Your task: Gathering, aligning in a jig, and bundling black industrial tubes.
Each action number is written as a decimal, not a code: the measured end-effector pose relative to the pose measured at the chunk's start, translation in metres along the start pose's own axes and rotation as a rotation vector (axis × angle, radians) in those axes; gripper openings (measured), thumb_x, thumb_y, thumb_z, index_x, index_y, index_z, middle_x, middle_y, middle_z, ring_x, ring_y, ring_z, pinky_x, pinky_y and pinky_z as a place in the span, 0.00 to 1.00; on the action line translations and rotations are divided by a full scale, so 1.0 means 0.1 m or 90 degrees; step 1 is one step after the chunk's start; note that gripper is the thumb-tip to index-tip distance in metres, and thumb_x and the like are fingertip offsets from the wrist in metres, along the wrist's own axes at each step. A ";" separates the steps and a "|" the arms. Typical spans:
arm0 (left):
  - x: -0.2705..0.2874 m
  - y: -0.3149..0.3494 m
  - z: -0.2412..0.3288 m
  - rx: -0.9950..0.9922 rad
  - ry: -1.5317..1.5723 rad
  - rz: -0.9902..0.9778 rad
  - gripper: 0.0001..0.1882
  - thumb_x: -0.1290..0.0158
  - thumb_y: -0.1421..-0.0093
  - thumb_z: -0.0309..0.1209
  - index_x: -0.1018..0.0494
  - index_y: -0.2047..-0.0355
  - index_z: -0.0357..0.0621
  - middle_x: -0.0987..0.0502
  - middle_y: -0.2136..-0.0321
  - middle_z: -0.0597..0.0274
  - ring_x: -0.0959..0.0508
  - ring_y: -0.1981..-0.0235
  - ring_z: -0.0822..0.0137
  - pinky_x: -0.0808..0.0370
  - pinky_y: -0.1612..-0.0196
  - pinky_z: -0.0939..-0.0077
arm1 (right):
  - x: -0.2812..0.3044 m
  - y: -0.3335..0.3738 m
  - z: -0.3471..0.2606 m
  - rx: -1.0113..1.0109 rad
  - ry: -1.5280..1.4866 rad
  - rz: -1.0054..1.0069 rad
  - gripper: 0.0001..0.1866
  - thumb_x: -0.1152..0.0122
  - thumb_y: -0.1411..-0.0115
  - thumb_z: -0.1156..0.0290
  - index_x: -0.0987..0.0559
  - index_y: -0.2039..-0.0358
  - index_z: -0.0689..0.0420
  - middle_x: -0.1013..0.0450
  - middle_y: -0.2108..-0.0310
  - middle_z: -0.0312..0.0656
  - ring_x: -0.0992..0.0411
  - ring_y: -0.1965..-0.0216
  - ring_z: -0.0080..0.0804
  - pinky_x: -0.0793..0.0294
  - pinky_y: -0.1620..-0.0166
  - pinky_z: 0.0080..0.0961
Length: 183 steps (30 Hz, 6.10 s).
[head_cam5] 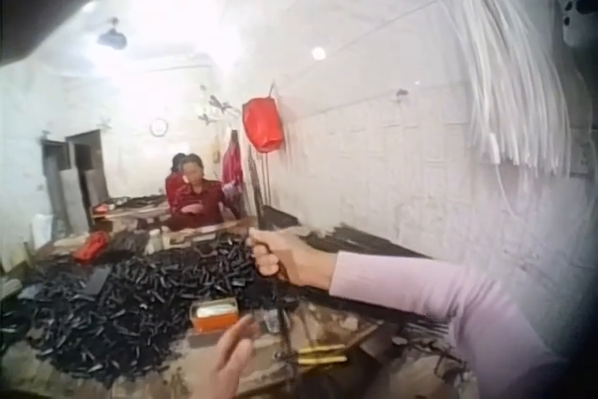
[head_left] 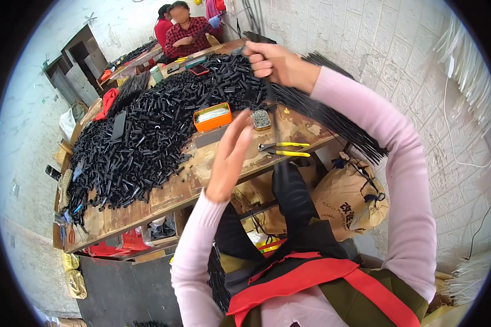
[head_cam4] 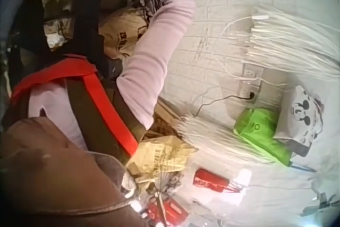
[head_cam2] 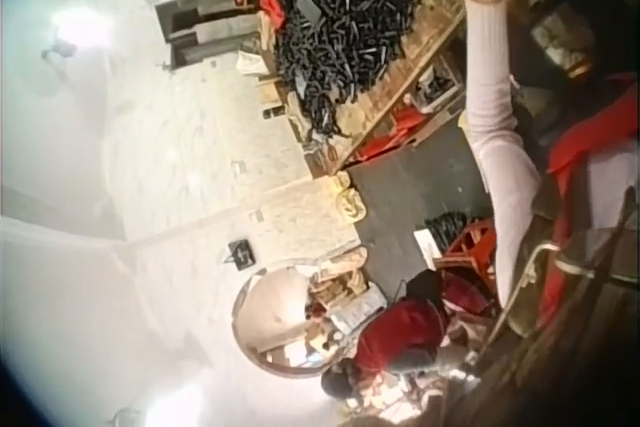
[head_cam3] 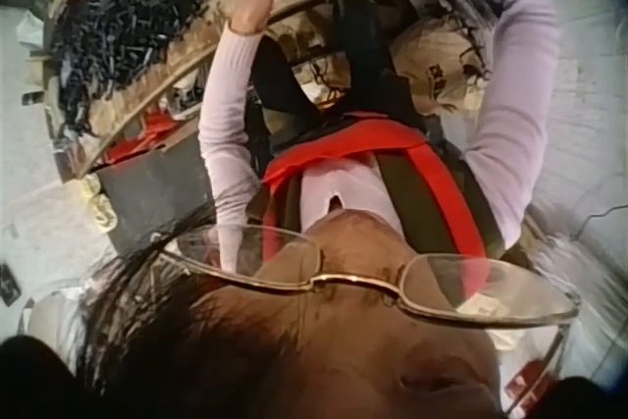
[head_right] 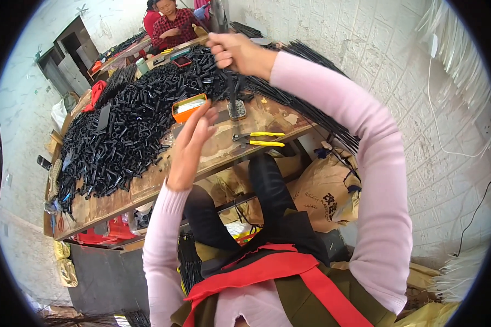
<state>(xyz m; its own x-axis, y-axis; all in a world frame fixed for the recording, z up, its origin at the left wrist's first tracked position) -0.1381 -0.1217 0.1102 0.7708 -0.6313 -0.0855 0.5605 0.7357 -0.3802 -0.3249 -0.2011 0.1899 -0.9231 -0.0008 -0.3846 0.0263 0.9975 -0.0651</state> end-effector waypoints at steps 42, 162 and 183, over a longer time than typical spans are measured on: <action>0.78 -0.11 -0.20 0.185 -0.189 0.113 0.19 0.53 0.29 0.40 0.25 0.50 0.38 0.26 0.81 0.68 0.39 0.90 0.82 0.49 0.87 0.86 | 3.00 0.69 0.25 0.066 1.304 0.438 0.28 0.39 0.42 0.42 0.20 0.69 0.59 0.21 0.70 0.55 0.21 0.65 0.56 0.22 0.62 0.46; -0.11 0.36 0.02 0.317 0.384 -0.092 0.22 0.59 0.26 0.38 0.35 0.43 0.29 0.25 0.49 0.44 0.23 0.47 0.55 0.24 0.44 0.57 | -0.71 0.35 0.28 -0.037 -0.073 -0.237 0.17 0.47 0.30 0.64 0.31 0.47 0.61 0.24 0.52 0.54 0.24 0.49 0.47 0.23 0.44 0.37; -0.12 0.86 0.32 0.250 0.310 -0.057 0.22 0.63 0.25 0.35 0.38 0.41 0.27 0.27 0.46 0.44 0.23 0.46 0.56 0.25 0.42 0.61 | -1.16 1.21 0.60 -0.097 0.063 -0.308 0.20 0.47 0.30 0.68 0.30 0.45 0.70 0.27 0.46 0.53 0.27 0.44 0.43 0.27 0.39 0.34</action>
<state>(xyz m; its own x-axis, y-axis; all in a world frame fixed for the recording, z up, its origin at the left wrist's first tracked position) -0.0892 -0.0431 0.1079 0.5410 -0.6657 -0.5140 0.7570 0.6517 -0.0473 -0.1916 -0.0845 0.1714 -0.8479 -0.4648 -0.2549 -0.4618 0.8838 -0.0756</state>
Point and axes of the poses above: each hand's wrist, its own y-axis away from the middle knuckle, its own x-axis out of the back of the hand, z = x × y, the point moved 8 cm from there along -y, towards the middle knuckle
